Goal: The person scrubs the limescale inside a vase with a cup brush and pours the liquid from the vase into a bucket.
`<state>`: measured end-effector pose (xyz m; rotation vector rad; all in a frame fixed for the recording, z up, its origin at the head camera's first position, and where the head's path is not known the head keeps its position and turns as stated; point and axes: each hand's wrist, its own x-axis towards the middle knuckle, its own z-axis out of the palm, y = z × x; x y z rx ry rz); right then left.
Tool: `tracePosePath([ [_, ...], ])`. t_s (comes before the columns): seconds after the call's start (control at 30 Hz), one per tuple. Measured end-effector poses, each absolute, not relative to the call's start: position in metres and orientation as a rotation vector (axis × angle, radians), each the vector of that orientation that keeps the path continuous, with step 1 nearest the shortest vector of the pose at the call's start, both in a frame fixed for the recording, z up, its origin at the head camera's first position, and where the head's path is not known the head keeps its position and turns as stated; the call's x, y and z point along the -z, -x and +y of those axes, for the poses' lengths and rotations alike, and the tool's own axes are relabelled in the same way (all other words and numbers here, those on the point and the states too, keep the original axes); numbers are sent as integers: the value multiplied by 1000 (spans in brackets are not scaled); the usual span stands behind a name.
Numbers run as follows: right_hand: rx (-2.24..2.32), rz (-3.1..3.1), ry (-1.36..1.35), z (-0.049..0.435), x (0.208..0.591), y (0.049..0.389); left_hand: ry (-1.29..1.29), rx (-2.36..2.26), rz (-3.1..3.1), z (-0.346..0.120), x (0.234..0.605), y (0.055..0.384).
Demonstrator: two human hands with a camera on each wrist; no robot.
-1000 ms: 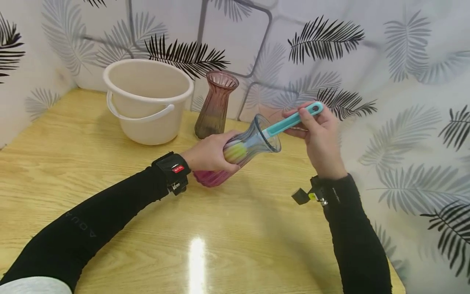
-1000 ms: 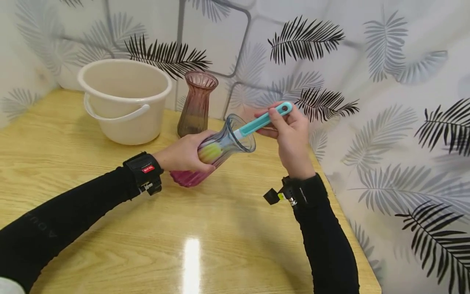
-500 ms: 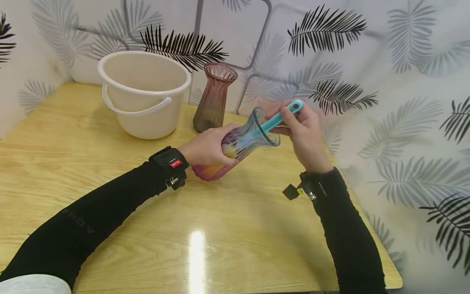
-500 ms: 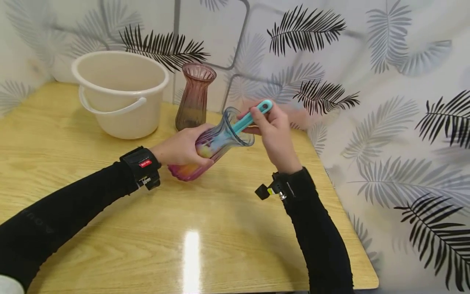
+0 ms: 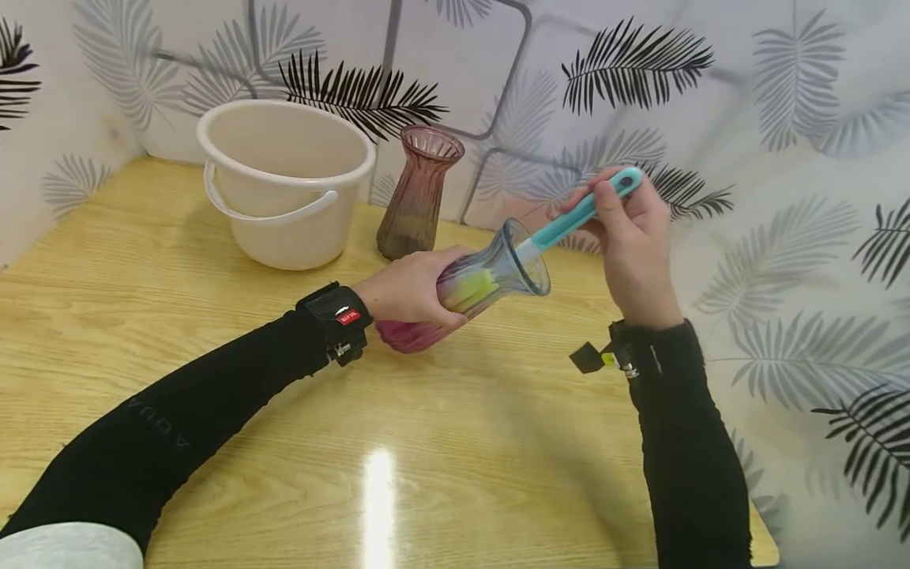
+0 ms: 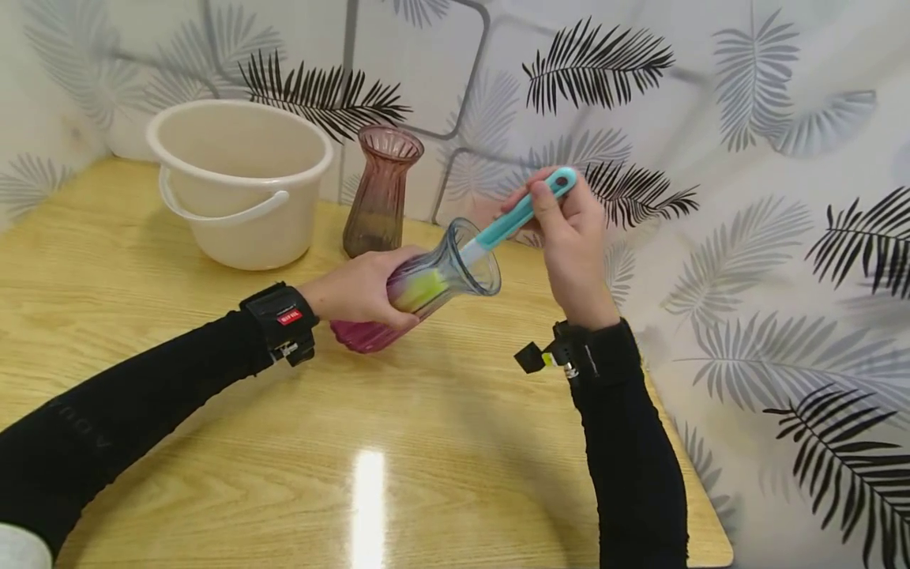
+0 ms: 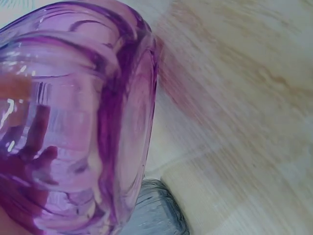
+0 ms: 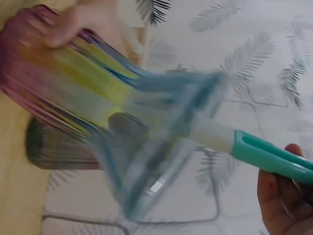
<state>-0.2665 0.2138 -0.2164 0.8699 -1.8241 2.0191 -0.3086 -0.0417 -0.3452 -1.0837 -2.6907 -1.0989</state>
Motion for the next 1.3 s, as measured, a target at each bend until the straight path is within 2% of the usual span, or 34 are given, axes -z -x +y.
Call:
tracePosePath([
  [0.23,-2021,-1747,-825,213,208,272,1079,1033,-2698,-45,341,309],
  [0.6,-1707,-2180,-1080,197,264,281,1062,1102,-2694,-46,352,309],
  [1.0,-1487,-1884,-1211,212,213,261,1054,1187,-2657,-46,348,311],
  [1.1,-1415,-1915,-1237,210,217,260,1045,1179,-2667,-46,346,311],
  [1.3,-1313,-2083,-1257,200,246,271,1080,1154,-2683,-45,345,309],
])
